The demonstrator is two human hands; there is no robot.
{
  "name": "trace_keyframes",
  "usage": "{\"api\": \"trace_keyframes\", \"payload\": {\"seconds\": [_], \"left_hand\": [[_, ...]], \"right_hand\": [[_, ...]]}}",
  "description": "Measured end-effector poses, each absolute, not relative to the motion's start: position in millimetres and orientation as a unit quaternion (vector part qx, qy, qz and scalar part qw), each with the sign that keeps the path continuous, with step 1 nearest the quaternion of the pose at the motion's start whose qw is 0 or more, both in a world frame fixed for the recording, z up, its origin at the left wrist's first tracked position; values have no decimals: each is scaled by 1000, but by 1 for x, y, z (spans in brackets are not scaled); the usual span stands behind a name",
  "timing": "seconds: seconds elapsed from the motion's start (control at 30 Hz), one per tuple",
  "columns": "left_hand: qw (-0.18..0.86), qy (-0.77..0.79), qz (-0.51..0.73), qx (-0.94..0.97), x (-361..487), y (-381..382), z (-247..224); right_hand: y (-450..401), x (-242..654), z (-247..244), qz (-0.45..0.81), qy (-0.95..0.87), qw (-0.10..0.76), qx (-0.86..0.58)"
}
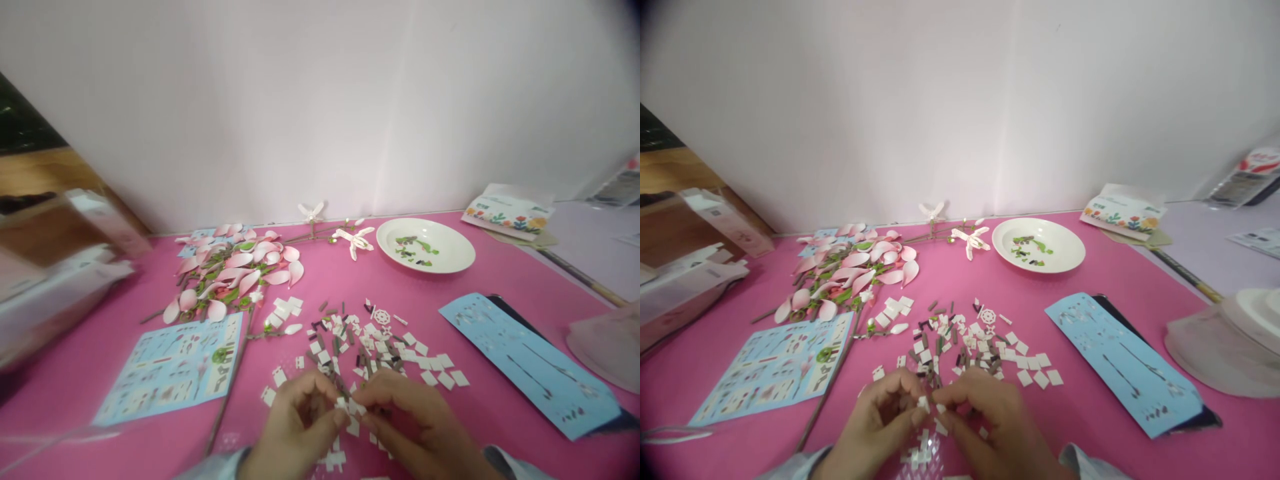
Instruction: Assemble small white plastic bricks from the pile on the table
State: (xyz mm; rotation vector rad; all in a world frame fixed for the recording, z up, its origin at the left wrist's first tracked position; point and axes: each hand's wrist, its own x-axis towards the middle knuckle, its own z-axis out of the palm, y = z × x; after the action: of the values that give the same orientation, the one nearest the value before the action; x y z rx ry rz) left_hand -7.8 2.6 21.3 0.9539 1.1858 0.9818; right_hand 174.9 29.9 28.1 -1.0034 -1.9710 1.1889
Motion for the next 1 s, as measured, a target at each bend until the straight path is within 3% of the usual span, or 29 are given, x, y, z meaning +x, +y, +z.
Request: {"api": "trace_keyframes", "payload": {"seconds": [0.33,0.77,1.0], "left_hand": [[615,509,426,427,-4,1,13],[543,496,440,515,-11,-6,-13],[535,455,448,552,-14,-5,-3]], "right_hand": [[31,175,23,461,-716,387,-354],[31,176,22,496,-711,345,-360],[32,176,21,472,-728,346,-357]]}}
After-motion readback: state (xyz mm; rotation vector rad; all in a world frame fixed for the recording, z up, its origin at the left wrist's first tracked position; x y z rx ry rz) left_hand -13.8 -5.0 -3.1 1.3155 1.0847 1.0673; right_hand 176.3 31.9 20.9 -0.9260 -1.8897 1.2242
